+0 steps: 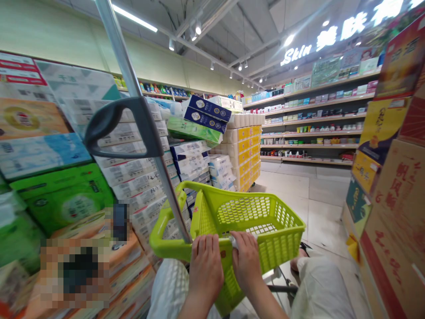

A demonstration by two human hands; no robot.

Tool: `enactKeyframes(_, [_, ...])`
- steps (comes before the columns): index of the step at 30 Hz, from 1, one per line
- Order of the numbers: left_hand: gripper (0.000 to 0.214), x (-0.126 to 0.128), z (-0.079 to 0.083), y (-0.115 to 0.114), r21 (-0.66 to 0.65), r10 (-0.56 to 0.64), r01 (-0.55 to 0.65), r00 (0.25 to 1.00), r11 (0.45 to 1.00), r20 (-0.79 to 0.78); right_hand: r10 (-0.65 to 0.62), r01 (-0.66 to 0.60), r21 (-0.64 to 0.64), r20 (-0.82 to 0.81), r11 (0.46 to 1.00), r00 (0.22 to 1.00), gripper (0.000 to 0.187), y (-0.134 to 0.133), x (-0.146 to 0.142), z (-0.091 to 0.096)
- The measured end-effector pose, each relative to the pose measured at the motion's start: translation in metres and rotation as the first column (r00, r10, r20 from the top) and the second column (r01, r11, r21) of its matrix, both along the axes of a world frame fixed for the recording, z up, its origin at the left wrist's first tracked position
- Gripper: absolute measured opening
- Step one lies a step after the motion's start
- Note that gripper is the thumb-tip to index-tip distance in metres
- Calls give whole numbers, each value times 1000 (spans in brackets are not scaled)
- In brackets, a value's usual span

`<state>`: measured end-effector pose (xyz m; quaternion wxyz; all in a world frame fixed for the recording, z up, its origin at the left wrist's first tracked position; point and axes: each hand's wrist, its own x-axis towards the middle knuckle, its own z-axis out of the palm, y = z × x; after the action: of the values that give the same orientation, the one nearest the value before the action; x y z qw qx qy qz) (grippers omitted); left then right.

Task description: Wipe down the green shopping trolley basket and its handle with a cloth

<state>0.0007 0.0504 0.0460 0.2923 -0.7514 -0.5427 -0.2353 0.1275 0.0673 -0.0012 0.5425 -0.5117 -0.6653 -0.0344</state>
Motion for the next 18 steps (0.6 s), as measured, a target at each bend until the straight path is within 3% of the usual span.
enactKeyframes(4, [34, -1, 6, -3, -9, -16, 15, 999, 1000, -30, 126, -122, 124, -28, 985, 992, 47, -2, -22, -4])
enactKeyframes(7, [40, -5, 8, -6, -39, -48, 46, 998, 998, -36, 176, -180, 188, 38, 965, 984, 51, 0, -7, -16])
enactKeyframes(9, [44, -7, 10, -7, -66, -54, 53, 998, 996, -20, 135, -138, 219, 30, 966, 990, 51, 2, 12, -28])
enactKeyframes(12, [44, -4, 12, -8, -106, -36, 37, 999, 994, 6, 11, 15, 217, -118, 976, 993, 49, 2, 26, -41])
enactKeyframes(15, [44, 1, 13, -10, -133, -43, 47, 998, 990, 38, 21, 28, 250, -189, 968, 982, 44, -6, 7, -39])
enactKeyframes(18, [45, 5, 13, -11, -131, -88, 99, 992, 986, 85, 143, -96, 297, -142, 950, 980, 39, -14, -20, -29])
